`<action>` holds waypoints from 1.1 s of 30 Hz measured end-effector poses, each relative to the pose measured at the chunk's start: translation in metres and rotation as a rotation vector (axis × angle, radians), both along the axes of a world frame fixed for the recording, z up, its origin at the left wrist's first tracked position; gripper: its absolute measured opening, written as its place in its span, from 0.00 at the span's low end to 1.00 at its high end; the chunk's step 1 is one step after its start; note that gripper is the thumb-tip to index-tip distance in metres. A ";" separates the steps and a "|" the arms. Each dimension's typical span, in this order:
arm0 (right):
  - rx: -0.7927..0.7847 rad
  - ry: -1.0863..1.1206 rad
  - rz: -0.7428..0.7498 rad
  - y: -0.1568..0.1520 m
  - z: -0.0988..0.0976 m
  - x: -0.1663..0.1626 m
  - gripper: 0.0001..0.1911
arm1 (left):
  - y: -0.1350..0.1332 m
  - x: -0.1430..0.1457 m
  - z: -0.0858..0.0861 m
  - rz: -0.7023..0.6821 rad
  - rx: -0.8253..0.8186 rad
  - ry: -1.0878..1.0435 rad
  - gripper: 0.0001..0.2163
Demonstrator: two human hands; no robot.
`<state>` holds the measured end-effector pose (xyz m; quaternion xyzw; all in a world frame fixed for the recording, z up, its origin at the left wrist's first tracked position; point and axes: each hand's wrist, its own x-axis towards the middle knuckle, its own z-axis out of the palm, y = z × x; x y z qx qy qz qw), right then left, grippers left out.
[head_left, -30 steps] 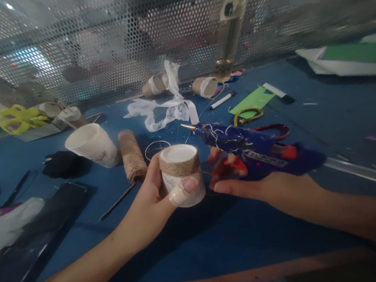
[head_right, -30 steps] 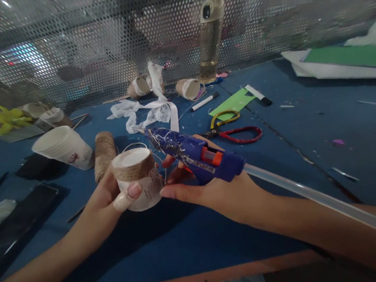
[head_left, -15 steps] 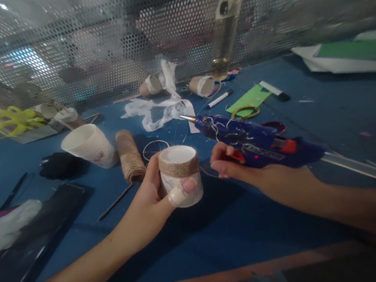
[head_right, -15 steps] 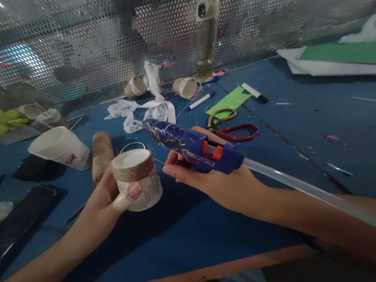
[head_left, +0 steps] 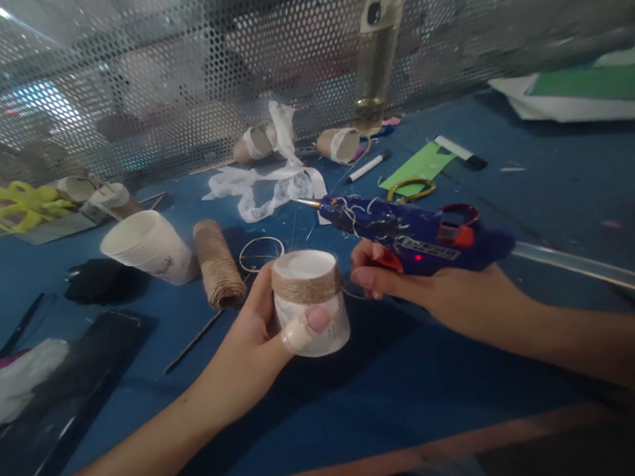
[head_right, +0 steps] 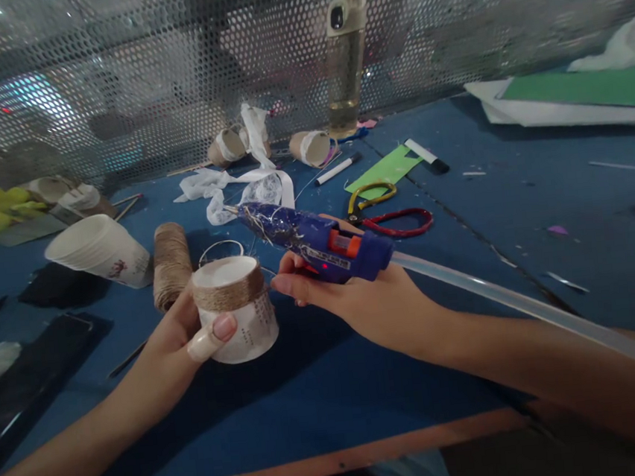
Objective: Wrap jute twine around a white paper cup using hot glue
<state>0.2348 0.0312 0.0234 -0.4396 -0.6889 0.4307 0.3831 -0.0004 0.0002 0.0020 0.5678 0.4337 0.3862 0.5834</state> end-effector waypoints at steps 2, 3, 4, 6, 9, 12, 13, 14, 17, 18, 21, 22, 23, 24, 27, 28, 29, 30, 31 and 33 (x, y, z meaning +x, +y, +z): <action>-0.003 0.006 -0.001 0.000 -0.001 0.000 0.25 | 0.000 0.000 -0.001 -0.008 -0.014 -0.012 0.28; -0.010 0.022 -0.001 0.000 -0.001 -0.001 0.25 | -0.001 0.000 -0.001 -0.014 -0.018 -0.017 0.28; -0.024 0.043 0.000 0.000 -0.001 -0.001 0.25 | -0.001 -0.001 -0.002 -0.020 -0.021 -0.022 0.27; -0.043 0.075 0.001 0.000 -0.001 -0.002 0.25 | -0.001 -0.002 -0.003 -0.022 -0.017 -0.028 0.26; -0.027 0.066 -0.009 0.000 -0.001 -0.002 0.25 | -0.001 -0.002 -0.004 -0.017 -0.010 -0.021 0.29; -0.028 0.046 -0.019 0.000 -0.002 -0.001 0.26 | -0.001 -0.002 -0.003 -0.015 -0.025 -0.030 0.32; -0.032 0.042 -0.022 0.000 -0.003 -0.001 0.26 | -0.001 -0.002 -0.003 -0.016 -0.031 -0.037 0.32; -0.033 0.039 -0.027 0.000 -0.004 0.000 0.26 | -0.001 -0.002 -0.003 -0.018 -0.036 -0.043 0.31; -0.036 0.035 -0.036 0.000 -0.005 0.001 0.26 | -0.001 -0.002 -0.005 -0.033 -0.035 -0.053 0.28; -0.038 0.039 -0.033 0.000 -0.005 0.000 0.25 | -0.001 -0.003 -0.006 -0.038 -0.034 -0.056 0.27; -0.031 0.071 -0.035 0.000 -0.004 -0.001 0.25 | -0.001 -0.004 -0.008 -0.050 -0.034 -0.071 0.28; -0.029 0.085 -0.037 -0.001 -0.004 -0.002 0.25 | -0.001 -0.004 -0.008 -0.056 -0.035 -0.073 0.28; -0.030 0.097 -0.037 -0.001 -0.003 -0.002 0.25 | -0.001 -0.005 -0.009 -0.059 -0.034 -0.073 0.28; -0.032 0.106 -0.036 -0.001 -0.003 -0.003 0.25 | -0.001 -0.005 -0.009 -0.060 -0.036 -0.069 0.27; -0.048 0.119 -0.022 -0.001 -0.004 -0.003 0.24 | -0.001 -0.005 -0.009 -0.053 -0.042 -0.065 0.28; -0.056 0.124 -0.019 -0.001 -0.004 -0.003 0.24 | -0.001 -0.005 -0.009 -0.049 -0.044 -0.071 0.27; -0.062 0.130 -0.019 -0.001 -0.004 -0.003 0.24 | 0.000 -0.004 -0.009 -0.051 -0.049 -0.079 0.27; -0.067 0.137 -0.023 -0.001 -0.004 -0.003 0.25 | 0.000 -0.004 -0.009 -0.054 -0.054 -0.088 0.27; -0.072 0.141 -0.026 -0.001 -0.004 -0.003 0.25 | 0.000 -0.003 -0.009 -0.058 -0.057 -0.096 0.26; -0.075 0.152 -0.034 -0.002 -0.003 -0.004 0.25 | 0.000 -0.003 -0.009 -0.061 -0.064 -0.106 0.26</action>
